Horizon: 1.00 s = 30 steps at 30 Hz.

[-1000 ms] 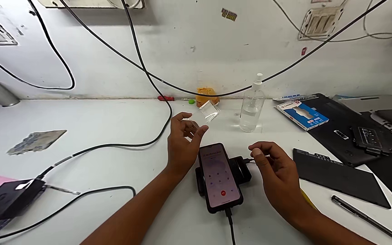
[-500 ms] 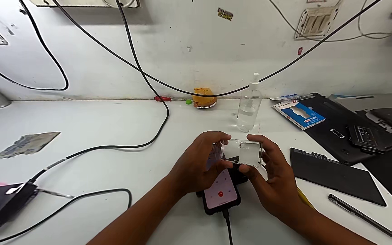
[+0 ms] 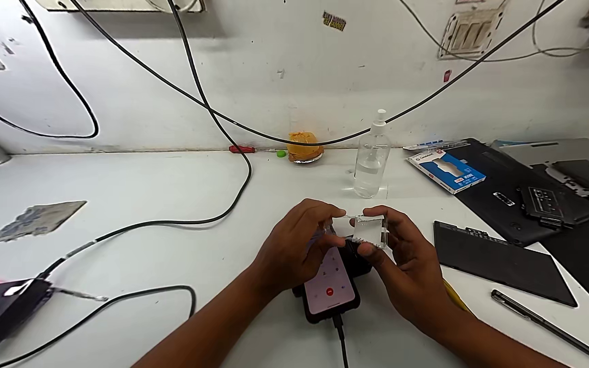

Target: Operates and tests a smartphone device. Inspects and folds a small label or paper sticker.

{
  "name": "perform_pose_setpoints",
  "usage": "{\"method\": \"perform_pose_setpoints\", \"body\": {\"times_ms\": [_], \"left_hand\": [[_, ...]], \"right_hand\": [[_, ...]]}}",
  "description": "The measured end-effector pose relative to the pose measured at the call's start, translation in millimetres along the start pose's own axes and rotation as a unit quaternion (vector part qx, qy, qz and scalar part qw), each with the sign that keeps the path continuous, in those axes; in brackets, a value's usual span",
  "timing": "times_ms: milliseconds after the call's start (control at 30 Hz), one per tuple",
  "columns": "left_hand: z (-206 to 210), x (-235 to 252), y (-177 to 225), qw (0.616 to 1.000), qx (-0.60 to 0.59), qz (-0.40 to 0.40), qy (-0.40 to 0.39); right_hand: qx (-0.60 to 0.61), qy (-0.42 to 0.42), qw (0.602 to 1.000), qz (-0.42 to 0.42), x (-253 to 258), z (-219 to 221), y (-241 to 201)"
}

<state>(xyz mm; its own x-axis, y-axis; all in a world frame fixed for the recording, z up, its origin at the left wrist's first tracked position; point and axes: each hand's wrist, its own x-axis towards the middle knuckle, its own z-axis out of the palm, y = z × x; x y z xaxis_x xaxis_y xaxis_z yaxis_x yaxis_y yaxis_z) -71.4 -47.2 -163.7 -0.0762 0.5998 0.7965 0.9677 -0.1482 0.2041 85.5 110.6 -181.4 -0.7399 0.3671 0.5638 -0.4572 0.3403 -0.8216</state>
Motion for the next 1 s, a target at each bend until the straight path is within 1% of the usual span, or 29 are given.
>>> {"method": "perform_pose_setpoints", "body": {"times_ms": [767, 1000], "left_hand": [[2.0, -1.5, 1.4, 1.0, -0.002, 0.004, 0.01], [1.5, -0.5, 1.8, 1.0, -0.002, -0.002, -0.013]], "right_hand": [[0.016, 0.018, 1.0, 0.004, 1.9, -2.9, -3.4], [0.033, -0.019, 0.999, 0.001, 3.6, -5.0, -2.5]]}}
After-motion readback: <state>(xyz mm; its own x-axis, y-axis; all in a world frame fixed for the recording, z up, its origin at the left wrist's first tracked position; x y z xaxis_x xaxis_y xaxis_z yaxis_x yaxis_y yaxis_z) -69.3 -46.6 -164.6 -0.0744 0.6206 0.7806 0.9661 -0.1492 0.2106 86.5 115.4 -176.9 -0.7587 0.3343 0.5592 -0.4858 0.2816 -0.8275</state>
